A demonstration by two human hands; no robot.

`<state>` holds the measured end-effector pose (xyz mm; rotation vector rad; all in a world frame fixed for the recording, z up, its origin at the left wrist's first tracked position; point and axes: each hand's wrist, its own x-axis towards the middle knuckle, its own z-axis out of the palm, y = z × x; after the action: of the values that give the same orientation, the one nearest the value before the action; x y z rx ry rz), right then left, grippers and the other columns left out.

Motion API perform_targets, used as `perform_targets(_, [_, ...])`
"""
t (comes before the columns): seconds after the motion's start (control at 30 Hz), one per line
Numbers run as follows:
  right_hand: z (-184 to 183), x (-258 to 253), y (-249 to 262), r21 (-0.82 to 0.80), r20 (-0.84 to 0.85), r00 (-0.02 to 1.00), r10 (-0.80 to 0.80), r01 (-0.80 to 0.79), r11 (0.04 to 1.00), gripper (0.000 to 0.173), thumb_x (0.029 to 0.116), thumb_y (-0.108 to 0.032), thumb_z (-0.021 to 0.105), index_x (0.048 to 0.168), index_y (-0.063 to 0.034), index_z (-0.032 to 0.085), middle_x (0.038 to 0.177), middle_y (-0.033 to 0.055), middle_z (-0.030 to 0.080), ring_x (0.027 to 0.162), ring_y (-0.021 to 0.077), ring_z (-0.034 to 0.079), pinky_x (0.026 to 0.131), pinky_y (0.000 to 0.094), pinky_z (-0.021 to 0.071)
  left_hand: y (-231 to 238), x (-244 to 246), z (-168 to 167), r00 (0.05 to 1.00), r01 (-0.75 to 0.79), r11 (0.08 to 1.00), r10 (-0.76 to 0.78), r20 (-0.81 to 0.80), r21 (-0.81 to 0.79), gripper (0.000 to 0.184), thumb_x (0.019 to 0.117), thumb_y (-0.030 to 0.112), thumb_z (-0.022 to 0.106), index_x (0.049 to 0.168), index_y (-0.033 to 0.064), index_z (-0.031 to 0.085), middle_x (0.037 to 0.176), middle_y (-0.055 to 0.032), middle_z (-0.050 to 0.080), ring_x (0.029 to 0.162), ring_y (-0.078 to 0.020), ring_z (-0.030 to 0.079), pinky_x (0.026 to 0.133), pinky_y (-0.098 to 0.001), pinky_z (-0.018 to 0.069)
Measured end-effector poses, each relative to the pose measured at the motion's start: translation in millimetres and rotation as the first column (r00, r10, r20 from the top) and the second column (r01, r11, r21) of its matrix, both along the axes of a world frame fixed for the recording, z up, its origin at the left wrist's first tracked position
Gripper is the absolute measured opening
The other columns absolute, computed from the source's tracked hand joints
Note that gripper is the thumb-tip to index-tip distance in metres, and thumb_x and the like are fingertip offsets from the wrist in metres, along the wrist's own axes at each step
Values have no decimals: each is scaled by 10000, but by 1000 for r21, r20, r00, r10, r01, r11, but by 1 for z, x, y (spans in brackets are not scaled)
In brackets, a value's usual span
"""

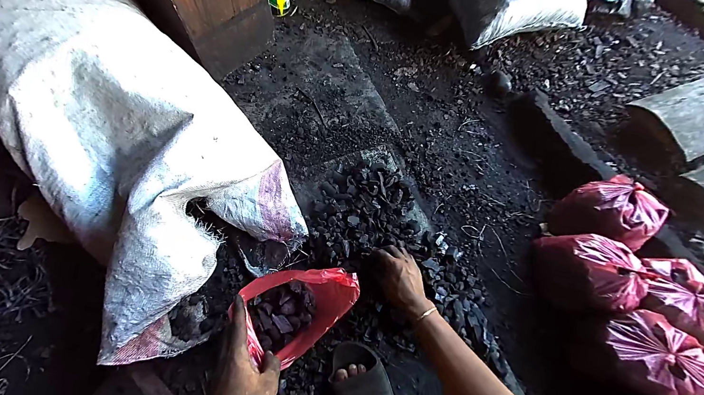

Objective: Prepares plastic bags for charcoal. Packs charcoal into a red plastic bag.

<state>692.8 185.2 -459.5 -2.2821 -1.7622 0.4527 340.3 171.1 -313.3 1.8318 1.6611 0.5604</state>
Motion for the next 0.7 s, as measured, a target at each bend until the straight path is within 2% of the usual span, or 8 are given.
perform_targets(0.1, [16,8,-3,25,-143,988,-65,69,997,376,880,-499,714,1192,-291,725,1282,-21,692,1238,220,611,1070,497,487,1,-3,1,1000,-11,1000,11,12,-8,1035,711,107,711,1630,85,234,1586,-207,396,1427,-330,451,1115,-499,444])
perform_targets(0.2, [55,-5,-16,126,-422,901,-102,170,977,415,866,-458,767,1196,-211,722,1172,-24,721,1098,127,664,982,391,550,3,1,4,1000,0,1000,0,4,3,1016,720,120,703,1626,75,244,1600,-205,379,1443,-329,436,1131,-506,428])
perform_targets(0.27, [93,-29,-27,209,-656,753,50,118,971,391,874,-341,801,1199,-139,721,1089,-7,738,977,118,699,879,359,609,4,5,5,1000,12,1000,-12,4,9,1005,728,114,705,1625,78,252,1607,-201,374,1453,-331,424,1138,-509,423])
perform_targets(0.33, [124,-61,-31,254,-774,578,258,-90,963,327,876,-220,800,1171,-98,724,1063,15,742,946,139,707,861,376,622,5,7,4,1000,18,999,-18,5,28,999,721,117,704,1619,70,268,1596,-207,388,1444,-338,436,1131,-515,430])
perform_targets(0.4, [131,-90,-20,258,-719,545,430,-365,895,300,873,-218,812,1146,-120,736,1049,-6,744,954,105,705,897,353,614,4,7,3,1000,25,999,-25,1,38,1008,712,121,711,1617,64,270,1590,-213,394,1436,-339,445,1131,-518,431])
perform_targets(0.47, [126,-115,0,140,-548,669,502,-518,844,273,883,-264,785,1121,-144,726,1049,9,732,982,139,695,921,395,589,4,6,5,1000,25,999,-25,-8,26,1028,710,115,721,1623,70,252,1594,-211,389,1443,-340,438,1136,-514,427])
perform_targets(0.57, [117,-133,28,-131,-305,856,417,-471,872,348,891,-219,706,1223,-120,671,1156,144,700,1086,343,680,911,591,558,1,2,5,1000,11,1000,-11,-17,0,1037,707,125,717,1629,90,245,1598,-195,389,1443,-330,437,1134,-506,424])
perform_targets(0.7, [133,-118,34,-96,-317,842,437,-487,868,383,899,-141,685,1281,-159,667,1249,106,685,1155,294,661,984,534,544,2,4,4,1000,-8,1000,8,-11,-8,1045,708,114,724,1632,97,237,1591,-201,394,1433,-334,449,1122,-517,436])
